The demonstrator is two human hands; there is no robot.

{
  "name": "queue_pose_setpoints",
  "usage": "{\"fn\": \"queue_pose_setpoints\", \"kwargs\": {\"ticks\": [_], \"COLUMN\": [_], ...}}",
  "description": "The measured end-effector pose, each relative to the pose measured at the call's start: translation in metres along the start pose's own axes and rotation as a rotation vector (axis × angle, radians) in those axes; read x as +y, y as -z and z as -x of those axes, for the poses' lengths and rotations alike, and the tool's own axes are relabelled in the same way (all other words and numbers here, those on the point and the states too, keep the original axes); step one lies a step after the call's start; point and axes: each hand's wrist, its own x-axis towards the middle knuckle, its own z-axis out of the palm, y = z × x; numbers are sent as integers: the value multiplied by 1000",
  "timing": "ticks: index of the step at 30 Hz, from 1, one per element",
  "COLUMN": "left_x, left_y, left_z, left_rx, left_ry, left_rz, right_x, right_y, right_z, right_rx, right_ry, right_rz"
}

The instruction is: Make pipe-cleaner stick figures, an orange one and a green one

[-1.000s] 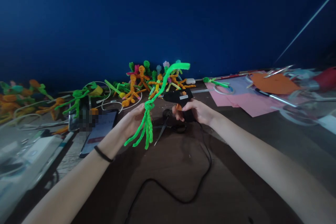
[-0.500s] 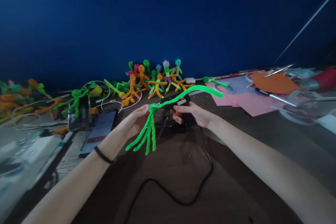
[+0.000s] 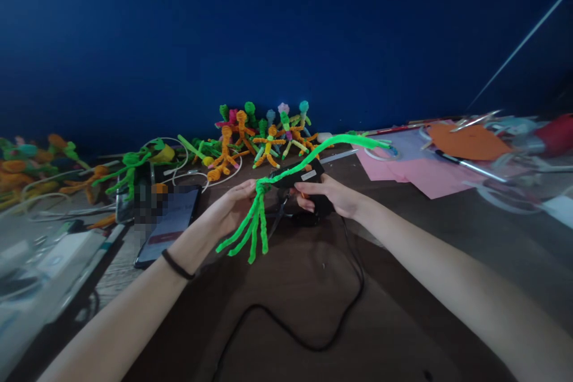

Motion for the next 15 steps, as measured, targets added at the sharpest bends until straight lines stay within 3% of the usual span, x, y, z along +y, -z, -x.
{"fn": "queue_pose_setpoints", "kwargs": {"ticks": [15], "left_x": [-1], "left_y": [1], "left_z": [-1], "left_rx": [4], "left_ry": [-19], "left_rz": [-28], "right_x": [0], "right_y": [0], "right_z": [0], "right_rx": [24], "right_ry": [26], "right_rz": [74]}}
